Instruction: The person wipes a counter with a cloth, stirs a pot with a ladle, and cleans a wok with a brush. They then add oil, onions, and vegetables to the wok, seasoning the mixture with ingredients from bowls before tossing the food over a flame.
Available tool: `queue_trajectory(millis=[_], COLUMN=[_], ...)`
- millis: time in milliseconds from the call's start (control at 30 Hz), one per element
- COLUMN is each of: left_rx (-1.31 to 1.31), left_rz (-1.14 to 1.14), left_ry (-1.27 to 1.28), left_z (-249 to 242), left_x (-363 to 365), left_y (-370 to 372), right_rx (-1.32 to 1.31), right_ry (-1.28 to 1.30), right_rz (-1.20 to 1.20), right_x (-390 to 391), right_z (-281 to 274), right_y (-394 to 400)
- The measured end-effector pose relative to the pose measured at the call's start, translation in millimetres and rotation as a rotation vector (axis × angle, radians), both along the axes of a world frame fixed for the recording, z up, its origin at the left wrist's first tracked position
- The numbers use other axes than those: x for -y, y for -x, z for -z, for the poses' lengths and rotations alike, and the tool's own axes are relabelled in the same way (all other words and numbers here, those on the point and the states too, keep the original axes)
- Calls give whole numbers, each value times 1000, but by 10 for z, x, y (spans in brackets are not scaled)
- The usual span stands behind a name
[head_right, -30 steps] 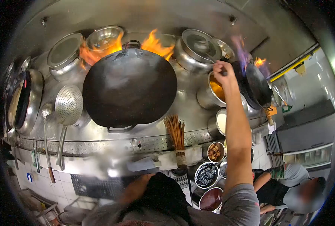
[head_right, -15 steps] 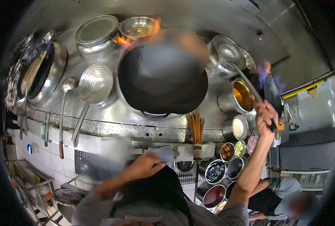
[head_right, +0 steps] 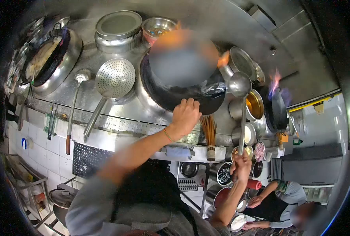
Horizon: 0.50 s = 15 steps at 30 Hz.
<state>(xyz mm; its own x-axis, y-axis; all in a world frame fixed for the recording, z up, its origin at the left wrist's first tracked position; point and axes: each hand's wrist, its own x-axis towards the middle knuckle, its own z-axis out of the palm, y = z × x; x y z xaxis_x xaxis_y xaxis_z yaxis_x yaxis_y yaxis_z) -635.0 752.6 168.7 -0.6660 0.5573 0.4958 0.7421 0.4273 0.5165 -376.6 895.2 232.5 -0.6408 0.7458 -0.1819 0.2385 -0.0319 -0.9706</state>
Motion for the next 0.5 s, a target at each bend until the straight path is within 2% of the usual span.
queue_trajectory(millis=[67,133,200,267,333,367,500], left_rx=[-39,63,6,-42,-54,-58,-3], left_rz=[-32,83,87,79,101,100,78], left_ry=[9,75,45,12,86,95,152], left_z=[67,193,280,382,483,509,486], left_x=[59,91,104,114,168,197,148], left_y=[40,59,150,227,333,341,355], right_rx=[13,152,306,291,522,630,692], right_ry=[-173,-311,-598,-646,-819,-797,-973], right_rz=[-2,96,71,122,139,125,145], right_x=[166,311,161,178,305,468,392], right_z=[279,603,1193,1611,1795,1682,2178], right_y=[-197,-357,-662,-795,-757,-601,-598])
